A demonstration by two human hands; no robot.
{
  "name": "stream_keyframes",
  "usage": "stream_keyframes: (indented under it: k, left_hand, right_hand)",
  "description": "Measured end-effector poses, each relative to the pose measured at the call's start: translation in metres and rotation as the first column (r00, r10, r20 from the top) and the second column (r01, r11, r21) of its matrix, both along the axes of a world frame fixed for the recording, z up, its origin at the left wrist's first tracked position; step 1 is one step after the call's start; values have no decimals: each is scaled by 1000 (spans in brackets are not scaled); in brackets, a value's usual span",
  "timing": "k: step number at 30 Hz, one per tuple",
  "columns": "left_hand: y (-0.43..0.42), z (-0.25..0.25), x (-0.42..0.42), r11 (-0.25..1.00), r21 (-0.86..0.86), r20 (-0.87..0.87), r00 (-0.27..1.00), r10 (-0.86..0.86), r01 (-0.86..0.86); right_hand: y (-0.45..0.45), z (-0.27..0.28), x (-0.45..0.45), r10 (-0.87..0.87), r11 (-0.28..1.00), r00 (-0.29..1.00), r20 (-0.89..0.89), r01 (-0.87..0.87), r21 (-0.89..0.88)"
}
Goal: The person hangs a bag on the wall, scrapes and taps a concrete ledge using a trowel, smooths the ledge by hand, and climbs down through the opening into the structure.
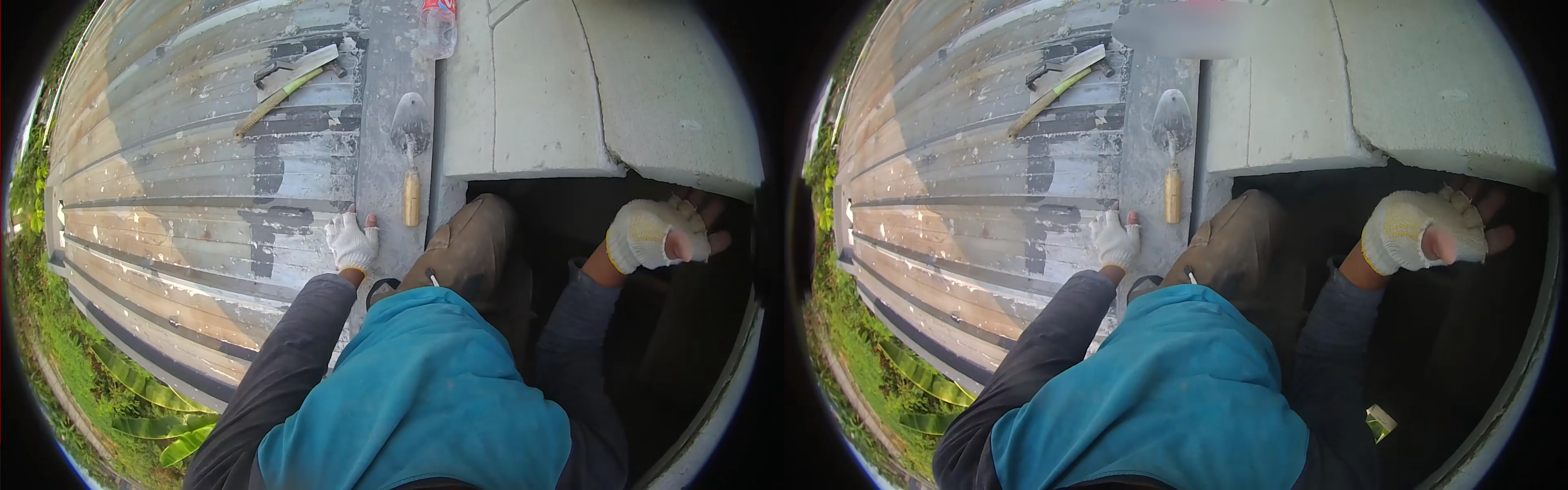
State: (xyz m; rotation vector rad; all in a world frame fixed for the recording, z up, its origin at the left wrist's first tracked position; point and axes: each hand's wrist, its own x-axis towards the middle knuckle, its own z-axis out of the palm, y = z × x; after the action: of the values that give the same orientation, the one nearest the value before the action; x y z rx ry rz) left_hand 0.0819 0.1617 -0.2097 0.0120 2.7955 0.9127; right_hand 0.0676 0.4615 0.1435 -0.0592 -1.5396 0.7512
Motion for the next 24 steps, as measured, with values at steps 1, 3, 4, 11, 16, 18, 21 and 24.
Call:
stream_keyframes:
  k: [1, 3, 4, 11, 16, 18, 21, 24]
  left_hand:
    - [1, -1, 1, 1000, -10, -1, 1000, 16, -16]
    - [-1, -6, 1, 1000, 27, -22, 1000, 11, -10]
    - [-1, -5, 0, 999, 33, -4, 1000, 9, -8]
    - [-10, 5, 9, 994, 92, 60, 997, 57, -62]
    - [-8, 8, 32, 988, 11, 155, 976, 152, -156]
    - [-7, 7, 28, 988, 8, 203, 968, 150, -155]
    - [-1, 18, 20, 986, -37, 285, 944, 164, -160]
    - [-1, 19, 19, 984, -38, 315, 932, 177, -173]
  right_hand:
    - [-8, 2, -6, -132, 991, 991, 11, 132, -4]
    - [-1, -5, -13, -297, 938, 945, 139, 261, 230]
    - [-2, -6, -20, -472, 871, 868, 152, 433, 233]
    - [-1, -8, -39, -486, 870, 863, 137, 463, 170]
    - [-12, -2, -38, -590, 807, 771, 240, 552, 210]
    - [-10, -1, -38, -605, 794, 762, 231, 558, 241]
    - [-10, 0, -38, -616, 784, 754, 231, 555, 278]
    - [-11, -2, -35, -613, 784, 757, 228, 547, 293]
